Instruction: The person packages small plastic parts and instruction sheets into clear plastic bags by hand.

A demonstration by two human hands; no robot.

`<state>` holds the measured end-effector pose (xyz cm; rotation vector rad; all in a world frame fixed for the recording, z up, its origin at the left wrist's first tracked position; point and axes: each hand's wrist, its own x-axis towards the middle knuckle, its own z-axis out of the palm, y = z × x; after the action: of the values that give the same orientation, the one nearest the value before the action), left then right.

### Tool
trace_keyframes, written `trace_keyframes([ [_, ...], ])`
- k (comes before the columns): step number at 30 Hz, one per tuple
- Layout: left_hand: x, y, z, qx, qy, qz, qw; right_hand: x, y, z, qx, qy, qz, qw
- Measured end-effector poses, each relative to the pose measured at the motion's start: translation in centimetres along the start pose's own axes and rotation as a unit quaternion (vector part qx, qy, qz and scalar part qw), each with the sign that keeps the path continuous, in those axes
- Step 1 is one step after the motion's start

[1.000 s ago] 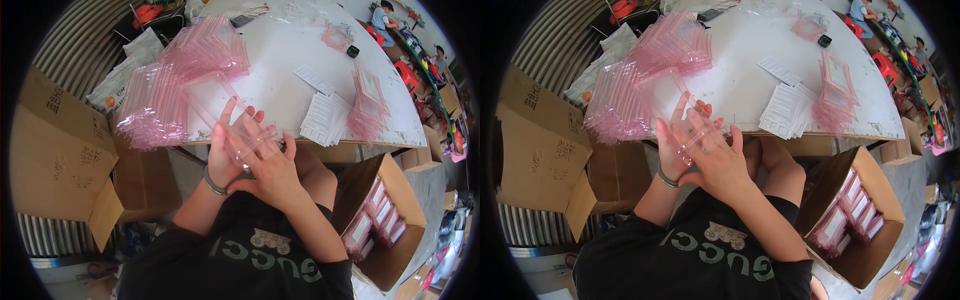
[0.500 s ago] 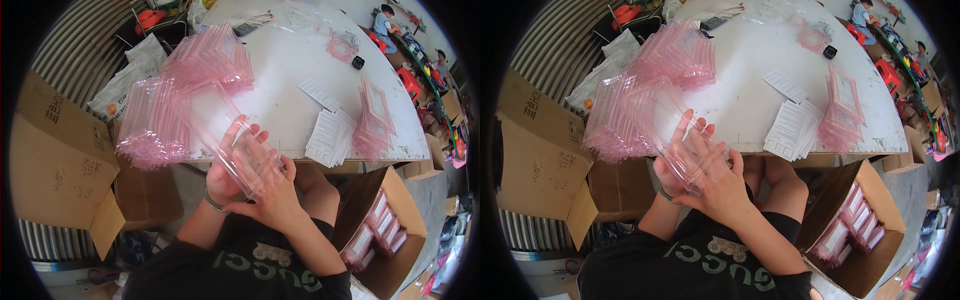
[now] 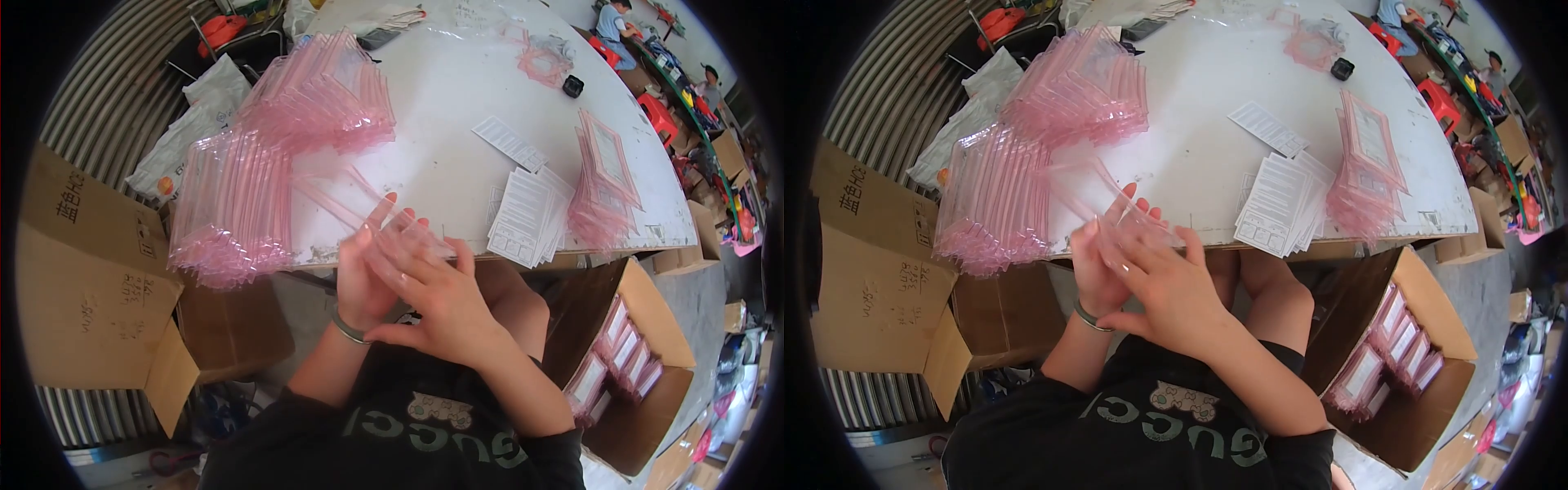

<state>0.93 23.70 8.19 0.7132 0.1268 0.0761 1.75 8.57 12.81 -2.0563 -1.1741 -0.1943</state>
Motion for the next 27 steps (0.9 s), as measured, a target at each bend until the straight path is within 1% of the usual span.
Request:
trace_keyframes([
  [2, 1.4, 0.4, -1.4, -0.149, -0.024, -0.03, 0.988, -0.2, 0.6, -0.5, 0.085, 0.036, -0.054, 0.994],
  [3, 2.0, 0.7, -2.0, -0.224, -0.034, -0.044, 0.973, -0.6, 1.9, -1.5, 0.154, 0.068, -0.021, 0.986],
  [5, 2.2, 1.4, -1.7, -0.216, -0.043, -0.044, 0.974, 1.0, 5.1, -3.8, 0.161, 0.165, 0.099, 0.968],
  [6, 2.2, 1.6, -1.4, -0.209, -0.05, -0.047, 0.975, 3.6, 7.2, -5.1, 0.096, 0.234, 0.183, 0.95],
  [7, 2.2, 1.4, -1.4, -0.221, -0.054, -0.049, 0.973, 4.8, 12.6, -5.1, -0.034, 0.243, 0.165, 0.955],
  [8, 2.1, 1.1, -1.4, -0.233, -0.058, -0.05, 0.969, 6.0, 15.9, -5.4, -0.211, 0.205, 0.193, 0.936],
  [9, 1.9, 0.9, -1.5, -0.246, -0.061, -0.049, 0.966, 6.9, 18.1, -5.5, -0.288, 0.137, 0.271, 0.908],
  [10, 1.8, 1.0, -1.5, -0.242, -0.072, -0.044, 0.967, 7.7, 19.9, -5.6, -0.36, 0.064, 0.344, 0.865],
  [12, 1.6, 1.3, -1.7, -0.236, -0.087, -0.03, 0.967, 8.7, 23.5, -5.8, -0.321, -0.048, 0.403, 0.856],
  [13, 1.5, 1.4, -1.8, -0.245, -0.087, -0.032, 0.965, 9.1, 24.1, -5.8, -0.299, -0.107, 0.429, 0.846],
  [16, 1.2, 1.6, -2.0, -0.267, -0.084, -0.035, 0.96, 9.4, 24.1, -5.3, -0.362, -0.156, 0.395, 0.83],
  [19, 1.5, 1.3, -2.3, -0.27, -0.086, -0.045, 0.958, 8.4, 22.4, -5.4, -0.363, -0.037, 0.374, 0.853],
  [21, 1.5, 1.1, -2.0, -0.257, -0.086, -0.051, 0.961, 8.6, 22.9, -6.1, -0.295, -0.024, 0.438, 0.849],
  [22, 1.3, 1.0, -1.7, -0.25, -0.069, -0.055, 0.964, 8.8, 23.3, -6.6, -0.26, -0.016, 0.469, 0.844],
  [24, 1.0, 1.1, -0.7, -0.237, -0.039, -0.06, 0.969, 8.9, 25.9, -6.9, -0.242, 0.026, 0.482, 0.842],
  [25, 0.9, 1.1, -0.7, -0.24, -0.047, -0.065, 0.968, 9.2, 26.3, -7.2, -0.234, 0.048, 0.486, 0.841],
  [27, 0.8, 0.9, -0.9, -0.246, -0.061, -0.071, 0.965, 10.0, 26.5, -7.3, -0.217, -0.007, 0.52, 0.826],
])
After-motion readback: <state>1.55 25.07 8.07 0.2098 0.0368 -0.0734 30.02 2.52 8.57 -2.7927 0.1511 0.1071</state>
